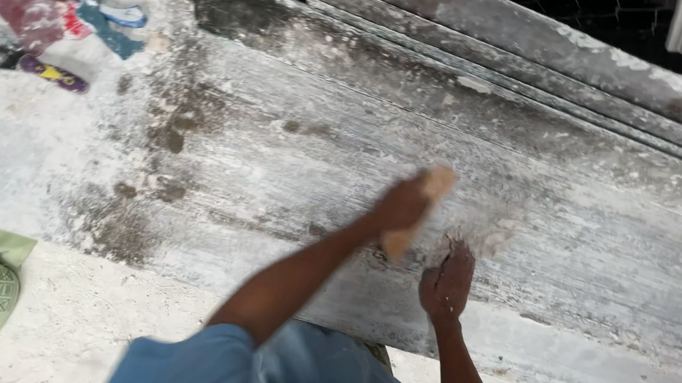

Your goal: The person wipes a dusty worktable with an orange sponge, positions long green mold strips on the table, brushes dust off the strips with a paintbrush, and runs a small handheld tool along the length of the strips. The clip ends mid-task.

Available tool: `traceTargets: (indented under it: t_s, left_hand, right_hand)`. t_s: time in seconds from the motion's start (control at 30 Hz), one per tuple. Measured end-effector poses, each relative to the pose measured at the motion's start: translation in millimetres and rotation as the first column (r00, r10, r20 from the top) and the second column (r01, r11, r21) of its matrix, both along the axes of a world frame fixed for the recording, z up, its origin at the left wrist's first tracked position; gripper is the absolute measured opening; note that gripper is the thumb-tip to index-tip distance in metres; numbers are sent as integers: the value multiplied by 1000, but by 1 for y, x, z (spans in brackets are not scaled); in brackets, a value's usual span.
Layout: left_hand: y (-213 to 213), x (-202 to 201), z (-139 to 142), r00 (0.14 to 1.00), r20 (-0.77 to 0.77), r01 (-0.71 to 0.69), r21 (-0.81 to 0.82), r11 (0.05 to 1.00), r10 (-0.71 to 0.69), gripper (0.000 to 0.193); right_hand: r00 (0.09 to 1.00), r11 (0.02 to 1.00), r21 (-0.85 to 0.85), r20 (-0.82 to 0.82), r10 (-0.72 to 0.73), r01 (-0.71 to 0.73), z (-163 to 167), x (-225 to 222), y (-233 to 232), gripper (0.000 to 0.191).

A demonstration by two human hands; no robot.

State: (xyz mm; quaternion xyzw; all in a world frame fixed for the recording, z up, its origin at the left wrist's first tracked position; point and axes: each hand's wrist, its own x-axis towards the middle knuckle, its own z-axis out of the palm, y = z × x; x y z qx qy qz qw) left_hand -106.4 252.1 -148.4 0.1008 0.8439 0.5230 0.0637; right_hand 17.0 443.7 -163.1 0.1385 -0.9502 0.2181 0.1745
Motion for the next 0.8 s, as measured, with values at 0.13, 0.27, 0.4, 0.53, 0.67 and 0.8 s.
traceTargets:
  t_s: [0.13, 0.27, 0.4, 0.53, 0.67, 0.8]
  left_hand:
    - [-174, -26, 6, 925, -196, -365, -209, 907, 327, 41]
    - [-195, -46, -3, 770, -356, -631, -545, 552, 529, 35]
    - [41, -50, 0, 820, -546, -524, -595, 610, 171, 31]
    - [156, -60, 38, 995, 101, 59, -348, 936, -26, 35]
    - [80, -61, 62, 983, -93, 130, -266, 955, -160, 57]
    - [-27, -69, 101, 994, -79, 38, -440, 897, -81, 38]
  right_hand:
    - [999, 997, -62, -10, 36, -37, 7, -1, -2, 47]
    - [998, 999, -30, 54, 25, -23, 13, -3, -1, 51]
    - [1000, 999, -32, 21, 24, -23, 10, -4, 0, 50]
    - [1000, 999, -43, 11, 7, -7, 7, -1, 7, 50]
    - [994, 980, -174, 23, 107, -101, 10, -2, 51, 45]
    - [994, 994, -87, -97, 50, -58, 15, -18, 122, 41]
